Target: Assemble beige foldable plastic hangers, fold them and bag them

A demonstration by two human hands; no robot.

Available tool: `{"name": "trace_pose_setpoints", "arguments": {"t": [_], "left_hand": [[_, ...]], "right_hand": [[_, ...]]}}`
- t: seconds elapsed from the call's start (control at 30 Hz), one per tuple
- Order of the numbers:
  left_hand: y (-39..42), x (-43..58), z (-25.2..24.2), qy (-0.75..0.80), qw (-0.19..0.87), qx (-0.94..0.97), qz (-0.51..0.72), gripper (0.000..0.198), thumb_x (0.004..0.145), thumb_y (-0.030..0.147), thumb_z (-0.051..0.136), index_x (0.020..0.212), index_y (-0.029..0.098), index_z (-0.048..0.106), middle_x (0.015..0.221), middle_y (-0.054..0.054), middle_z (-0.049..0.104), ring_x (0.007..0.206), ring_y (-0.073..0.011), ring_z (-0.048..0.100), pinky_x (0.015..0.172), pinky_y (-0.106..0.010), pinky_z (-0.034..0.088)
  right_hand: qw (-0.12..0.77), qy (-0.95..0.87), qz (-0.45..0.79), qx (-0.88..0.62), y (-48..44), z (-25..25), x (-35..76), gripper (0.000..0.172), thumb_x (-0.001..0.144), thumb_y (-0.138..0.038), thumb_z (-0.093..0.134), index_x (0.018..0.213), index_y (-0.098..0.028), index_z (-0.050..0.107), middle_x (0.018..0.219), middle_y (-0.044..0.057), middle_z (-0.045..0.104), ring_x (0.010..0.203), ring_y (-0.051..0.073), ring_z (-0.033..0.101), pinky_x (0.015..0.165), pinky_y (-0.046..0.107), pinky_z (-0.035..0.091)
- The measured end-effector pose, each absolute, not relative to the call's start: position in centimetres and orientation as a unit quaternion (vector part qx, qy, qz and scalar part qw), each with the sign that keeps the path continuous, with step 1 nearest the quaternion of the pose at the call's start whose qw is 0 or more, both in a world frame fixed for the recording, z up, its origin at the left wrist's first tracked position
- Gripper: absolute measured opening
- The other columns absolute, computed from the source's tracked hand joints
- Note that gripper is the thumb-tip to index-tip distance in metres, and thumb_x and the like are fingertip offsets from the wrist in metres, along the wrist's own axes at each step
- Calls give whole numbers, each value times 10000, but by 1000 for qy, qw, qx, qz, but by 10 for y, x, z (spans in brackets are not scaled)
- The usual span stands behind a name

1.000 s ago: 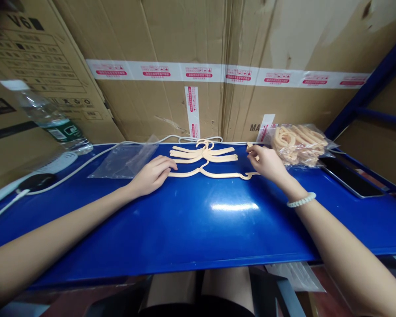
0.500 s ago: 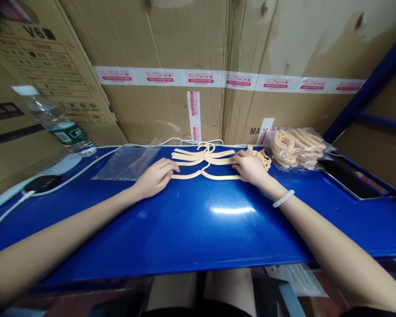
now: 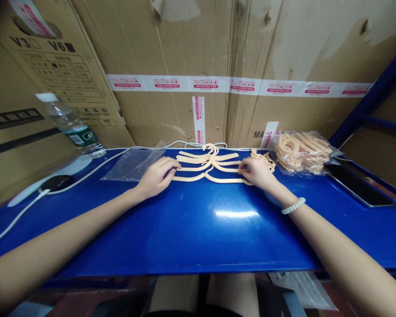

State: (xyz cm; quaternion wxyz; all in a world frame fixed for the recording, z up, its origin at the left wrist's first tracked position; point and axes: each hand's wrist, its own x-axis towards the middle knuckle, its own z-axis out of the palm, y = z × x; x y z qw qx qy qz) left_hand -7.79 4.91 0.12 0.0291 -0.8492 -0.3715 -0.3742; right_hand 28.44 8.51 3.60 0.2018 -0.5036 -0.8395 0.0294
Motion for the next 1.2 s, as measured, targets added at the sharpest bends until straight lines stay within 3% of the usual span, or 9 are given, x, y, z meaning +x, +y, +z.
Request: {"name": "trace_pose_setpoints", "arguments": {"t": [0.2,0.5,0.73,0.83,0.9,0.97,1.07,1.2], "left_hand": [[42,-75,7,-372,30,-828,-419,216,926,104,449,1063,193,589,1045,-88,659,1039,-243,616,962,-423,502],[27,-59,9,-367,30,-809,-458,430,965,214,539,1384,180,451,1399,-147,537,1343,-271,474,1144,-471,384],[23,-55,0,-370,-61,-828,-416,297,1022,211,431,1283,186,571,1193,-116,654,1114,-239,622,975,-387,496],[23,-53,-4,-374,-86,-823,-419,283,1034,207,396,1205,180,620,1118,-100,668,1054,-226,632,939,-361,494],[22,-53,-6,-378,-97,-819,-421,275,1031,212,403,1194,178,622,1089,-91,664,1018,-218,638,904,-339,496],[22,-52,-7,-381,-100,-816,-422,264,1029,222,414,1183,179,624,1077,-84,662,1005,-215,639,891,-330,492],[21,-53,-7,-388,-106,-818,-412,266,1031,236,412,1184,171,620,1080,-80,661,1011,-214,636,893,-326,485],[21,-52,-5,-393,-102,-818,-408,279,1034,253,401,1180,153,616,1075,-87,659,1010,-215,633,907,-327,483]], "right_hand": [[246,-812,47,-527,72,49,290,180,787,-372,636,761,-198,670,653,34,669,602,195,613,621,298,452],[310,-818,121,-468,52,62,284,299,808,-500,670,763,-205,657,658,27,653,585,179,598,586,289,475],[288,-837,183,-428,45,56,272,284,831,-467,689,752,-197,647,619,16,643,530,151,596,532,266,478],[293,-825,232,-423,46,61,279,288,843,-473,676,844,-186,662,634,8,645,506,141,588,509,258,480],[337,-802,204,-448,52,66,290,309,862,-469,651,958,-177,680,707,26,678,534,151,606,514,265,484],[375,-782,99,-488,61,70,306,298,882,-419,622,1008,-160,699,767,58,705,587,173,627,556,287,495],[323,-778,-66,-535,74,69,327,236,878,-261,588,1003,-129,739,821,105,740,700,222,668,675,330,514],[150,-803,-102,-567,84,59,338,326,874,-140,555,1152,-100,720,1062,156,760,916,280,711,818,349,519]]}}
